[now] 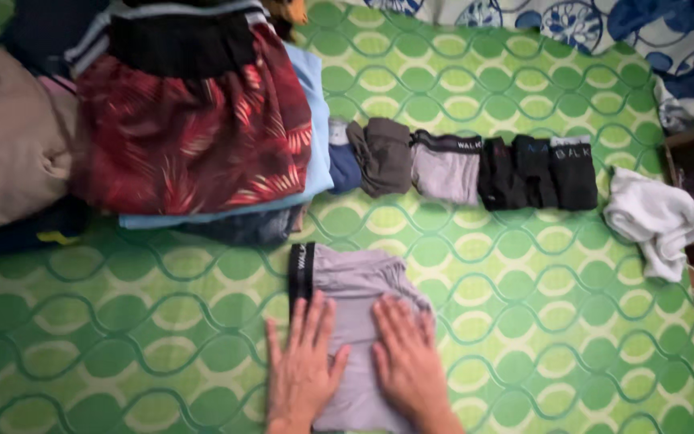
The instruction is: The person folds several pairs of underwear and a small white cloth on a bed, lining them up in a row.
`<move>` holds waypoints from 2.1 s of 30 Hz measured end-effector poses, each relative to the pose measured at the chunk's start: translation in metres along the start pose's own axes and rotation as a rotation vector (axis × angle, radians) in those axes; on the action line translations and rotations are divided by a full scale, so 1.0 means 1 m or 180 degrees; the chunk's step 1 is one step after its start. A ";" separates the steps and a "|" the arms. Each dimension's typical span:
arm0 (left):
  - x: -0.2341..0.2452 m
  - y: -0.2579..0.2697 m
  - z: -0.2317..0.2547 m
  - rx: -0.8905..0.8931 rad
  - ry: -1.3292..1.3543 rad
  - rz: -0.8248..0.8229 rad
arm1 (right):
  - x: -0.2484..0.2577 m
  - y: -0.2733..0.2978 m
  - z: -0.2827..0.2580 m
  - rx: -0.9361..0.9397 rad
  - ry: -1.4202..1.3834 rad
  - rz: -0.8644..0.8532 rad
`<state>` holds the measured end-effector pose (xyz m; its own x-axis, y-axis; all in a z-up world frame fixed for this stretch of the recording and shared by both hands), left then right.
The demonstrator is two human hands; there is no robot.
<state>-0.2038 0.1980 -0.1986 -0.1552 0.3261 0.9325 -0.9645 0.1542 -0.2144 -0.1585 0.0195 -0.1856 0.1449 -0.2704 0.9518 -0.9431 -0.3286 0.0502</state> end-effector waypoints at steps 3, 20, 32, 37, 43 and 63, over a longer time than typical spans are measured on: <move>-0.003 0.008 0.001 0.0132 -0.0113 -0.0111 | 0.008 -0.009 0.026 -0.0554 0.0229 0.0006; -0.045 0.140 -0.022 -0.1678 0.0065 0.0043 | -0.095 0.162 0.138 0.0634 -0.0225 0.0760; 0.053 -0.007 -0.030 0.0236 0.2252 0.0340 | 0.011 0.043 0.073 -0.2354 -0.2423 0.0204; 0.064 -0.093 -0.046 0.0462 0.2144 0.0581 | 0.043 -0.065 0.038 -0.2120 -0.1913 0.0496; 0.038 -0.117 -0.025 0.1522 0.1007 0.0295 | 0.030 -0.118 0.017 -0.1890 -0.1341 0.0832; 0.029 -0.037 -0.015 0.1028 0.0894 0.0652 | 0.003 -0.091 0.000 -0.2468 -0.0766 0.0910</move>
<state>-0.1695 0.2159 -0.1682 -0.3282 0.5661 0.7562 -0.9441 -0.2230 -0.2428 -0.0724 0.0486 -0.1870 -0.1526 -0.4618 0.8737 -0.8784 0.4686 0.0942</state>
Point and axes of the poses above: each hand's wrist, its own y-axis away from the middle knuckle, its own x-axis out of the back of the hand, z = x × y, the point moved 2 cm from there along -y, towards the middle knuckle, and after that the axes turned 15 degrees about -x, right-handed, at the moved point
